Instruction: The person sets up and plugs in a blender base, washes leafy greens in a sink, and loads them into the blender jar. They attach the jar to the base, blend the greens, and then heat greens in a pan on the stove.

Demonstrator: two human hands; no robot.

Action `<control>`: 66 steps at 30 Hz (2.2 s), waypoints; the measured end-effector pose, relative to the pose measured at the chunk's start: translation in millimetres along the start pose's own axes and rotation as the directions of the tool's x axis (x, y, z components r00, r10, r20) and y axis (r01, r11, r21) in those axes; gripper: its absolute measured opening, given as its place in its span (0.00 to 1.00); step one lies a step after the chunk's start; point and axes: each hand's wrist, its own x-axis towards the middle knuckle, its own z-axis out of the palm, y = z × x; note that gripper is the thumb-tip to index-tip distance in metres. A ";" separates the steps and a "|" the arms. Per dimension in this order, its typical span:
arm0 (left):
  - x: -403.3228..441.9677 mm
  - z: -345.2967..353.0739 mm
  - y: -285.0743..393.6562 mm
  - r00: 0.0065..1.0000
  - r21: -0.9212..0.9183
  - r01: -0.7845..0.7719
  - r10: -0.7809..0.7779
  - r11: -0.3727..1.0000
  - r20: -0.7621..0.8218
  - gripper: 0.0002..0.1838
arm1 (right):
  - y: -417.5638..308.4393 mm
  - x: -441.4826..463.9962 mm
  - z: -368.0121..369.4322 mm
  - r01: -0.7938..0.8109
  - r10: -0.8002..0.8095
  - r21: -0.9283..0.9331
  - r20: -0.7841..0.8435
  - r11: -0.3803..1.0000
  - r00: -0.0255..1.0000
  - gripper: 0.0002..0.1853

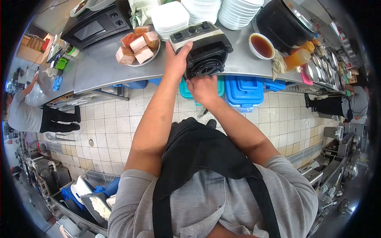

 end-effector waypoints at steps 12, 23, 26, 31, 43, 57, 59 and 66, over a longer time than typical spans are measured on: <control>0.4 -0.5 -0.4 0.997 0.051 0.029 -0.025 0.998 -0.075 0.38 | 116.4 -43.5 -79.8 -0.246 0.519 0.883 0.002 0.401 0.855 0.16; 7.1 -5.2 -12.5 0.999 0.079 0.016 -0.014 0.997 -0.029 0.41 | 230.6 -170.3 82.7 -0.216 0.259 -0.161 0.775 0.963 0.577 0.32; 6.1 -4.1 -10.7 0.999 0.041 0.046 -0.046 0.998 -0.007 0.42 | 129.5 -94.9 11.6 -0.171 0.273 -0.258 0.437 0.951 0.857 0.45; 3.0 -2.0 -8.4 0.997 0.009 0.072 -0.072 0.997 -0.025 0.46 | 47.9 -5.3 3.5 -0.014 -0.100 0.391 0.271 0.920 0.957 0.35; 18.2 -12.6 -13.4 0.997 0.014 0.078 -0.078 0.997 0.018 0.51 | -19.7 2.5 3.1 -0.264 0.202 0.749 0.176 0.608 0.963 0.28; 14.2 -9.3 -11.3 0.987 0.209 0.120 -0.093 0.970 -0.134 0.56 | -19.9 15.4 1.6 -0.528 -0.048 0.787 0.543 -0.318 0.838 0.07; 9.0 -7.4 -1.3 0.987 0.169 0.120 -0.099 0.978 -0.124 0.51 | -28.3 14.2 -5.0 -0.495 -0.077 0.791 0.504 -0.360 0.861 0.06; 1.7 -6.2 9.2 0.999 -0.007 0.023 -0.023 1.000 -0.048 0.42 | 50.9 -10.5 -85.3 -0.408 0.032 0.856 0.439 -0.317 0.898 0.22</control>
